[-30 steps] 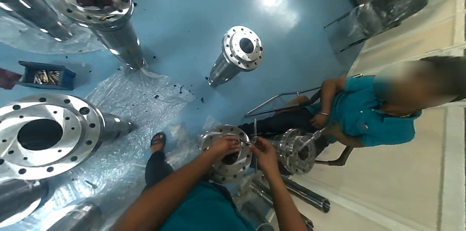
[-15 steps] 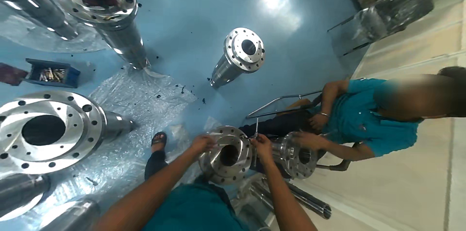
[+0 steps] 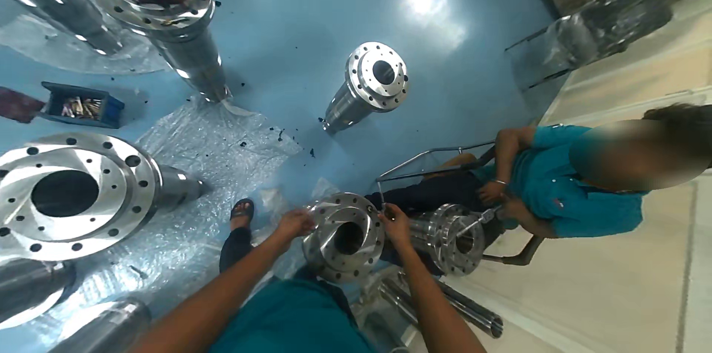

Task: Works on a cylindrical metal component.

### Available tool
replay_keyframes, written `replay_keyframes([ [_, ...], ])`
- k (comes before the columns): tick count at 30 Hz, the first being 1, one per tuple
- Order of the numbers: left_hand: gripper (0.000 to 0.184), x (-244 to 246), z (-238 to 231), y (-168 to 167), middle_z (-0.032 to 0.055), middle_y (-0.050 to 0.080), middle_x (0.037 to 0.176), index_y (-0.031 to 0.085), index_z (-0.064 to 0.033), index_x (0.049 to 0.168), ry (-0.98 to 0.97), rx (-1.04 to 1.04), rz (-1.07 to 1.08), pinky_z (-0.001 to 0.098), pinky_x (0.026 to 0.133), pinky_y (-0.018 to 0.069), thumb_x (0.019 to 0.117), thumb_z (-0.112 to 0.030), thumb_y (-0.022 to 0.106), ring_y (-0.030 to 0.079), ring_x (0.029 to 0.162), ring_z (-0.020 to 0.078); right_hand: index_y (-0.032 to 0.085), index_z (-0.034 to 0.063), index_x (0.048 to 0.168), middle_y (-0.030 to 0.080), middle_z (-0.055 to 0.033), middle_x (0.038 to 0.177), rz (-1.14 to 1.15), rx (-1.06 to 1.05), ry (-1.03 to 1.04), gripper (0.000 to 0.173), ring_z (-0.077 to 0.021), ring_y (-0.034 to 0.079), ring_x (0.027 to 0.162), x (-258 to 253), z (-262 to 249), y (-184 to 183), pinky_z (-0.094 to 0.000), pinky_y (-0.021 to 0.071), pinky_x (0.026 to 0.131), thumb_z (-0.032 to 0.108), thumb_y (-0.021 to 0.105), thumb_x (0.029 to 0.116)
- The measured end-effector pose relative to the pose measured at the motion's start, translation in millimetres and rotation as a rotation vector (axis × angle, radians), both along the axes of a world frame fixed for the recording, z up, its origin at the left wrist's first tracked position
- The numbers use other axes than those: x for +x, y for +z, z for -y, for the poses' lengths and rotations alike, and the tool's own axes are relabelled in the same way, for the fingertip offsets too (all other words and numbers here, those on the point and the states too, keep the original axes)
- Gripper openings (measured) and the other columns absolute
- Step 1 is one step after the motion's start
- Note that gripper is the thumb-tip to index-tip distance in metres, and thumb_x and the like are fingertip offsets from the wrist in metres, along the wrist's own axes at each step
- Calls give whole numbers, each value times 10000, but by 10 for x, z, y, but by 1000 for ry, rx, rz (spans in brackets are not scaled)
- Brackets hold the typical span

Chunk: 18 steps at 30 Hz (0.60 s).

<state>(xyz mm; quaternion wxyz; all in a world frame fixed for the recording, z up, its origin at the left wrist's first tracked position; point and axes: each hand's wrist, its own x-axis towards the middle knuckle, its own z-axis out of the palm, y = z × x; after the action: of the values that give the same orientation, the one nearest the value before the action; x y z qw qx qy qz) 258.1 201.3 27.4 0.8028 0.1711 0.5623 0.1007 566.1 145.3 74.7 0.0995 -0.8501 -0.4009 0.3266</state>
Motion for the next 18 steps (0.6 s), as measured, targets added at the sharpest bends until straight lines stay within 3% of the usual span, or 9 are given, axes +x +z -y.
replay_keyframes([
  [3, 262, 44, -46, 45, 138, 716, 1026, 592, 34, 1252, -51, 39, -5, 309, 770, 582, 1092, -162, 523, 705, 831, 169, 639, -24, 1325, 665, -249, 1263, 39, -20, 159, 383, -383, 652, 1166, -28, -23, 49, -540, 504, 1044, 74, 710, 962],
  [9, 270, 232, -84, 123, 161, 689, 1110, 586, 38, 1284, -208, 140, 21, 323, 822, 568, 1093, -138, 512, 687, 891, 169, 644, 8, 1338, 669, -230, 1263, 99, -81, 243, 383, -387, 655, 1159, -35, -77, 90, -555, 507, 1031, 123, 707, 978],
  [13, 298, 453, -75, 173, 175, 687, 1122, 585, 46, 1306, -299, 167, 58, 322, 838, 566, 1088, -150, 527, 685, 903, 172, 669, 40, 1321, 669, -205, 1270, 97, -118, 387, 351, -376, 652, 1169, -1, -143, 112, -559, 510, 1028, 77, 691, 973],
  [18, 259, 612, -73, 221, 162, 689, 1071, 598, 49, 1266, -349, 193, 90, 307, 802, 571, 1080, -121, 540, 679, 849, 152, 740, 31, 1193, 693, -187, 1227, 71, -57, 731, 257, -365, 643, 1182, 134, -156, 62, -525, 492, 1059, -11, 636, 962],
])
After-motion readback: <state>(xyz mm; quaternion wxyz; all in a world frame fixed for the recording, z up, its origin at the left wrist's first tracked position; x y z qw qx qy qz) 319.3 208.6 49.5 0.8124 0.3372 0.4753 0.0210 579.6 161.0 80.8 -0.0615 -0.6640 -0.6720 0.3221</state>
